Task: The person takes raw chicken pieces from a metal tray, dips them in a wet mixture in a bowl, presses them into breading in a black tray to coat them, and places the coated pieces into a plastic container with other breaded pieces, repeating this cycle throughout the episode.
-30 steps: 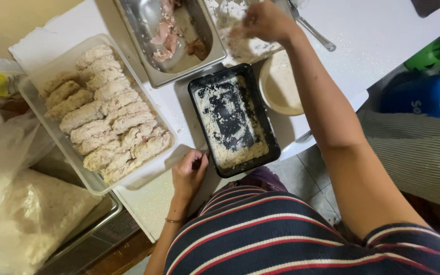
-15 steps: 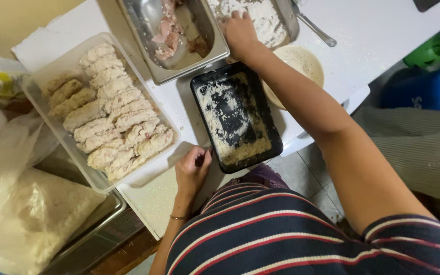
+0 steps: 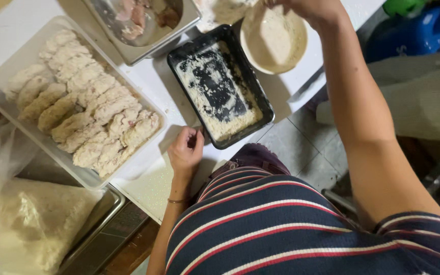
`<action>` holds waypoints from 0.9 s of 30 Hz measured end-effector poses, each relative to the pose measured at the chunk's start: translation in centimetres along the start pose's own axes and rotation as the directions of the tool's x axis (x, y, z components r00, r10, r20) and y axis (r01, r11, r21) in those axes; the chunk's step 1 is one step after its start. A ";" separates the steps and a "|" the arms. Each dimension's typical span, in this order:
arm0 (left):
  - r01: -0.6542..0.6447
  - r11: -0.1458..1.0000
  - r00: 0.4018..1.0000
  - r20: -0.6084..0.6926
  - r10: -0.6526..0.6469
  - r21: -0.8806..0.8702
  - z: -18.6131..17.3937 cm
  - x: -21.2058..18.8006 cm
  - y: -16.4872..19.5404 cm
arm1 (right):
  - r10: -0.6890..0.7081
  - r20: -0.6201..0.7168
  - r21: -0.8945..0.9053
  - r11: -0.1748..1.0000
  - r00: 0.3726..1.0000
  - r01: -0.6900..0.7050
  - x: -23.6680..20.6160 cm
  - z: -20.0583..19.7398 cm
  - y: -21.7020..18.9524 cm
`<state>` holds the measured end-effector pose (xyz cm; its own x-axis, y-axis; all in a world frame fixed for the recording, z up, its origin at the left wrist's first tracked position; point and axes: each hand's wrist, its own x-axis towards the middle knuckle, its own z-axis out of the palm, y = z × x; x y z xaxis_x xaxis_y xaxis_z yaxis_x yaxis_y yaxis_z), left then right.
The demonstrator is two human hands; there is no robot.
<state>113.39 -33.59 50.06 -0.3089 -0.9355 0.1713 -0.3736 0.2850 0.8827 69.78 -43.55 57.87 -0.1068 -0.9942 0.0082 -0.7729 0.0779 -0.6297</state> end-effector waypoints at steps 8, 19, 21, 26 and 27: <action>-0.023 0.997 0.997 0.076 0.028 -0.067 -0.7 0.0 0.2 | -0.280 -0.159 -0.207 0.947 0.947 0.245 -6.6 2.5 1.2; -0.012 0.996 0.993 0.116 0.022 -0.090 -1.8 0.3 0.9 | -0.040 -0.398 -0.407 0.903 0.917 -0.137 -6.7 4.9 -1.4; -0.001 0.995 0.993 0.118 0.012 -0.095 -1.9 0.2 1.1 | 0.126 -0.378 -0.463 0.832 0.917 -0.305 -5.5 5.4 -2.2; 0.000 0.995 0.993 0.121 0.012 -0.095 -2.1 0.4 1.1 | 0.135 -0.324 -0.454 0.846 0.936 -0.279 -3.5 5.5 -3.9; 0.001 0.996 0.992 0.123 0.010 -0.093 -2.1 0.3 1.0 | 0.186 -0.279 -0.383 0.878 0.942 -0.287 -3.4 5.4 -4.1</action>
<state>114.79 -34.02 51.97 -0.4181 -0.8997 0.1252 -0.2906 0.2631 0.9200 76.68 -40.89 56.23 -0.4190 -0.9017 0.1068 -0.8875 0.3819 -0.2580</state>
